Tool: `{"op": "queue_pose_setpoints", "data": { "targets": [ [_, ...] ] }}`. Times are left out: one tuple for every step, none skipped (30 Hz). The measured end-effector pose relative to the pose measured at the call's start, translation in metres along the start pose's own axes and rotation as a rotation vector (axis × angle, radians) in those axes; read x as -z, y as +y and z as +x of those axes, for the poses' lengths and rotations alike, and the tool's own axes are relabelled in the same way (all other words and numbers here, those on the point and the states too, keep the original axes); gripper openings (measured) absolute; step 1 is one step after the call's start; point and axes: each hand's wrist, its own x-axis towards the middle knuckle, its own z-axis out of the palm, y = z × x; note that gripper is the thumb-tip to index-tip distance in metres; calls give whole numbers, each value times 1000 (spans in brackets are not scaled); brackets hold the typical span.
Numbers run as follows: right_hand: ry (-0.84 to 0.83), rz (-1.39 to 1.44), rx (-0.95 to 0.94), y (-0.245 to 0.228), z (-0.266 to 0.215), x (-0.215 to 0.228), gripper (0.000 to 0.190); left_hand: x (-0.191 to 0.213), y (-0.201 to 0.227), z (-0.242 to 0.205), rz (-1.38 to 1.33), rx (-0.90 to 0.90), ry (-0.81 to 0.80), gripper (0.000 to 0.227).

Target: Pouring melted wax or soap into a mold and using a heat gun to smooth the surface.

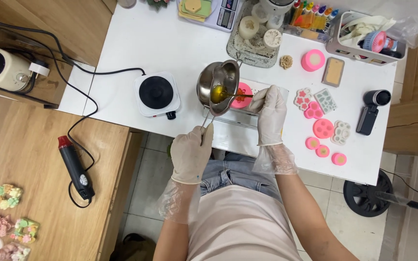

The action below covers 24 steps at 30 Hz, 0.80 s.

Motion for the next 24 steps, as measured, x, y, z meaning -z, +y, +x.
{"op": "queue_pose_setpoints", "data": {
  "targets": [
    [4, -1, 1, 0, -1, 1, 47, -2, 0, -1, -2, -3, -1, 35],
    [-4, -5, 2, -1, -1, 1, 47, -2, -1, -1, 17, -24, 15, 34],
    [-12, -9, 2, -1, -2, 0, 48, -2, -2, -2, 36, -45, 30, 34],
    [-13, -8, 4, 2, 0, 1, 48, -1, -1, -1, 36, -47, 33, 34],
    [-4, 18, -15, 5, 2, 1, 48, 0, 1, -1, 20, -22, -1, 34],
    [3, 44, -37, 9, 3, 1, 49, 2, 2, -1, 5, 4, -37, 33],
    [1, 46, -36, 9, 4, 0, 49, -1, 1, -2, 6, 5, -34, 33],
    [14, 57, -47, 10, 4, 0, 49, -3, -1, -4, 39, -44, 9, 33],
    [26, 68, -58, 11, 5, -1, 49, -6, -2, -5, 72, -94, 53, 33],
    [27, 69, -57, 14, 5, 0, 49, -6, -1, -5, 73, -95, 54, 33],
    [27, 85, -64, 17, 6, 1, 49, -5, 0, -5, 65, -96, 50, 32],
    [30, 99, -70, 20, 7, 1, 49, -5, 1, -4, 57, -98, 45, 31],
    [33, 101, -68, 21, 7, 1, 49, -5, 1, -3, 57, -102, 45, 31],
    [32, 128, -74, 22, 7, 1, 49, -5, 1, -3, 61, -98, 23, 32],
    [31, 156, -79, 24, 7, 1, 48, -6, 1, -3, 64, -95, 1, 34],
    [33, 156, -79, 26, 9, 2, 48, -5, 2, -3, 64, -97, 0, 34],
    [33, 164, -84, 28, 10, 2, 48, -4, 3, -2, 58, -90, -5, 33],
    [32, 171, -89, 30, 11, 3, 48, -3, 4, -2, 52, -83, -10, 33],
    [34, 171, -89, 29, 12, 4, 48, -4, 3, -2, 51, -85, -11, 33],
    [38, 162, -94, 28, 11, 4, 48, -5, 2, -2, 46, -80, -16, 33],
    [43, 153, -99, 26, 11, 4, 48, -5, 1, -3, 40, -75, -20, 34],
    [44, 153, -99, 26, 11, 4, 48, -2, 5, -1, 40, -75, -21, 34],
    [56, 166, -109, 26, 11, 5, 47, 2, 8, 1, -5, 24, -71, 35],
    [67, 179, -119, 26, 11, 5, 47, 5, 11, 4, -50, 124, -122, 37]
  ]
}}
